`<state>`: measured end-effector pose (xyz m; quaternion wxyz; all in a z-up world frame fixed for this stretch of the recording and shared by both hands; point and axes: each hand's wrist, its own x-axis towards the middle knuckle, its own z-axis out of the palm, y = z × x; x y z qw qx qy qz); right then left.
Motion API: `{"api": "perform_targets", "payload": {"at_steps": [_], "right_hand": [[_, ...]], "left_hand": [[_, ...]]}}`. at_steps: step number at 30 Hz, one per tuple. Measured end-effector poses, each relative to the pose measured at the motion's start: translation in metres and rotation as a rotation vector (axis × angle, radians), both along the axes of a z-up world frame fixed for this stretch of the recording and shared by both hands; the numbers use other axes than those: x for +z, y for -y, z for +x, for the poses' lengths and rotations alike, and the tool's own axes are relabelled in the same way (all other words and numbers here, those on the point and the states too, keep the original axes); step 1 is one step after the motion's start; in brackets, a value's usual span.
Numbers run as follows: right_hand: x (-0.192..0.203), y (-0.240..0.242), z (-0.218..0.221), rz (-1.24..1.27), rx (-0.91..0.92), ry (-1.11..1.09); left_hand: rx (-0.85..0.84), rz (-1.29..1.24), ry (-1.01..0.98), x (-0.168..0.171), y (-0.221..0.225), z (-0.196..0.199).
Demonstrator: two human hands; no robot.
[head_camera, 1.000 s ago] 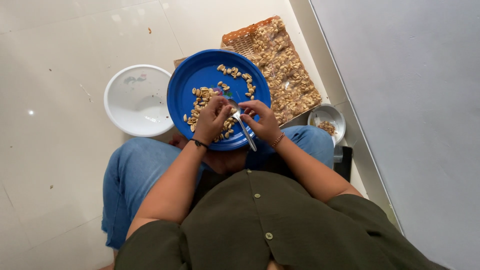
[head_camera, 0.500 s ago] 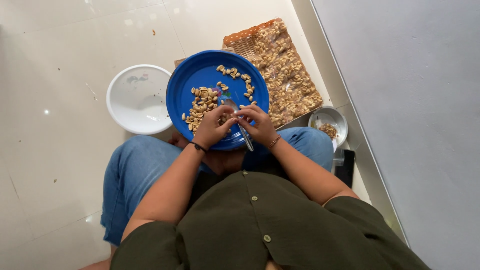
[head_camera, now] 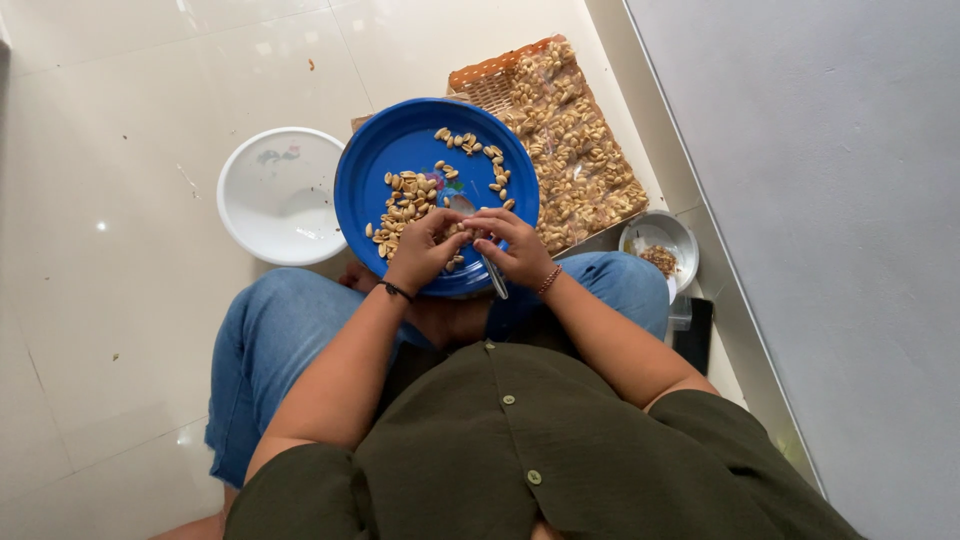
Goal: A person sits on the floor and meticulously sorts small seeds on a blue plate, removing unwanted particles and placing the cleaned seeds into a bowl.
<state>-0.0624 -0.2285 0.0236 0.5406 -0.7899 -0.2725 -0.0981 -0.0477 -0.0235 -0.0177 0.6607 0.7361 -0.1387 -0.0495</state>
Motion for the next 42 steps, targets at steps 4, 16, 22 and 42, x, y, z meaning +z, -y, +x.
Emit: {"api": "perform_targets", "payload": {"at_steps": [4,16,22,42], "right_hand": [[0.001,-0.003,0.0,-0.025,-0.024,0.02],[-0.025,0.004,-0.004,0.114,-0.093,-0.178],[-0.034,0.0,-0.007,0.134,-0.214,-0.341],[-0.044,-0.007,0.006,0.315,-0.125,-0.559]], "left_hand": [[-0.025,-0.128,-0.119,-0.002,-0.002,0.0],[0.058,-0.138,-0.076,-0.014,0.004,0.002],[-0.008,-0.252,-0.184,-0.022,0.004,0.003],[0.03,-0.077,-0.161,0.0,0.0,0.014]]}}
